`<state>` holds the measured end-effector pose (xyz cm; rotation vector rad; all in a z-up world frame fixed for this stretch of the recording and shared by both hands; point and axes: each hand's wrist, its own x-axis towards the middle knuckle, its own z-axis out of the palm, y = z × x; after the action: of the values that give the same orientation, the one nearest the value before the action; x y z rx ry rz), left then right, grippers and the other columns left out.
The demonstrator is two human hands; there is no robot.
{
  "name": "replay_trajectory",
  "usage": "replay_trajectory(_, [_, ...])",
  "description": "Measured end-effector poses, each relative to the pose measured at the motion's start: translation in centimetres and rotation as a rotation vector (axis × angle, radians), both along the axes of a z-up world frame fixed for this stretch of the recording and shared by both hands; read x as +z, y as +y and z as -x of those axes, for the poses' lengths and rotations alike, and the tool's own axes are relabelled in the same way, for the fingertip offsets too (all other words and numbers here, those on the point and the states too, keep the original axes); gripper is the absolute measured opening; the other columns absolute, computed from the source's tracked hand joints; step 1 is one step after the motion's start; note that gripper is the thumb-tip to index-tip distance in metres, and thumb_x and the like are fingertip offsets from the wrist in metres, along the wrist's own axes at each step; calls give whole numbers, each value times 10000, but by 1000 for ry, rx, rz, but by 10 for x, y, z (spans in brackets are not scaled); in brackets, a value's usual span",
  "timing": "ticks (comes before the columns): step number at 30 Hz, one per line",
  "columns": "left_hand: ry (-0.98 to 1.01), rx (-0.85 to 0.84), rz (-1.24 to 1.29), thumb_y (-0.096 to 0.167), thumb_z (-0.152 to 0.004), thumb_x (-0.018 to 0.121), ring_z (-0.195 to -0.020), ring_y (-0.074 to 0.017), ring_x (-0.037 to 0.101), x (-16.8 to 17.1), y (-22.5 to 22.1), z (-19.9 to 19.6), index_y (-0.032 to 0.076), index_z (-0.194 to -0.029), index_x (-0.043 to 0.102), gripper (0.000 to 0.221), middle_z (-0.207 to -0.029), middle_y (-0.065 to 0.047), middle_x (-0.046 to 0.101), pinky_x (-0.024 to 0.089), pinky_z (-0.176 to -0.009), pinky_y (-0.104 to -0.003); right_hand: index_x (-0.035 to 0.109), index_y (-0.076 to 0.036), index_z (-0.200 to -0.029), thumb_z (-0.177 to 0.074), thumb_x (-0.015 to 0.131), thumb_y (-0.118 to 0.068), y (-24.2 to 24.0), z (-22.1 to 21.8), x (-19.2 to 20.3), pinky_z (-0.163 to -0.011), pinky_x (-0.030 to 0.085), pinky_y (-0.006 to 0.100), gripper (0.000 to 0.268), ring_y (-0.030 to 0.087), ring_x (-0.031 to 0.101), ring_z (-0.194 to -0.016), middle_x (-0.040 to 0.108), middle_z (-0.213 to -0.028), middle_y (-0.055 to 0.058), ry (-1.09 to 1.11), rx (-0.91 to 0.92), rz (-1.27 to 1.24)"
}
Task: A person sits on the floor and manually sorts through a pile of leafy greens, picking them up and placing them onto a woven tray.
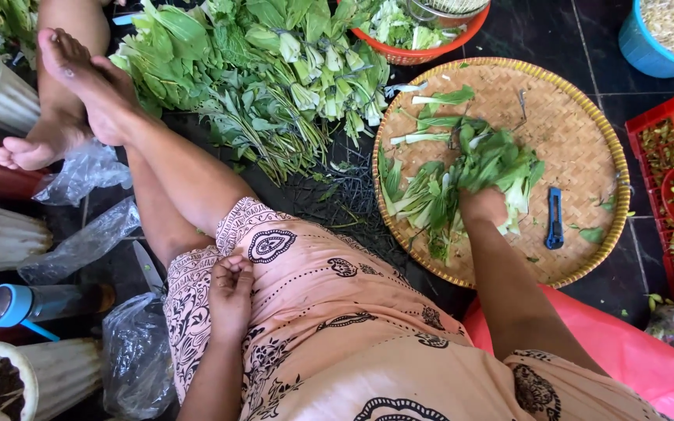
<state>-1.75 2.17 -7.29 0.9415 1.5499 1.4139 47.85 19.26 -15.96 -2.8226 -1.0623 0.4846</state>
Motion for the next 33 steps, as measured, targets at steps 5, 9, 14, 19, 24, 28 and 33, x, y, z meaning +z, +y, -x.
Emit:
replay_trajectory(5, [-1, -11, 2, -43, -964, 605, -831, -116, 573, 1, 2, 1, 17, -1199, 552, 249, -982, -81, 618, 481, -736, -230, 724, -9, -1187, -848, 583, -370, 22, 39, 14, -882, 559, 528, 515, 425, 713, -1057, 738, -1093, 199, 49, 188, 39])
replay_trajectory(9, [2, -12, 7, -37, -972, 601, -827, -109, 566, 8, 1, -1, 22, -1195, 547, 236, -982, -73, 613, 477, -727, -229, 743, 16, -1140, -863, 659, -357, 33, 37, 0, -872, 562, 540, 472, 458, 710, -1045, 739, -1071, 245, 128, 242, -45])
replay_trajectory(14, [-6, -20, 2, -47, -971, 595, -811, -108, 563, 10, 0, 0, 29, -1181, 548, 229, -973, -74, 615, 479, -718, -226, 653, 27, -1179, -877, 636, -419, 31, -2, -27, -922, 536, 595, 539, 456, 670, -1125, 706, -1128, 261, 233, 178, -157])
replay_trajectory(19, [-8, -17, 11, -42, -965, 601, -797, -119, 562, 7, 1, 1, 24, -1195, 554, 244, -974, -86, 626, 480, -716, -227, 650, -20, -1159, -851, 661, -475, -3, -68, -47, -915, 544, 581, 550, 427, 678, -1110, 708, -1113, 224, 209, 49, -213])
replay_trajectory(24, [-19, -7, 14, -37, -963, 607, -798, -119, 564, -1, 1, 1, 23, -1199, 559, 248, -974, -85, 630, 483, -719, -224, 647, -66, -1138, -824, 686, -532, -37, -60, -73, -908, 553, 568, 563, 398, 685, -1095, 710, -1098, 187, 191, -77, -270])
replay_trajectory(28, [-3, -11, 25, -22, -965, 614, -799, -115, 562, 0, 2, 4, 24, -1193, 566, 238, -970, -77, 622, 485, -711, -225, 645, -113, -1117, -798, 711, -588, -23, -45, -92, -901, 561, 554, 577, 369, 693, -1081, 711, -1083, 150, 193, -216, -325])
replay_trajectory(33, [-8, -7, 45, -21, -965, 616, -791, -114, 569, -6, 1, 7, 29, -1190, 569, 235, -976, -75, 632, 492, -710, -225, 642, -160, -1097, -771, 736, -645, -16, -56, -110, -894, 569, 541, 592, 340, 700, -1066, 713, -1068, 112, 183, -349, -376])
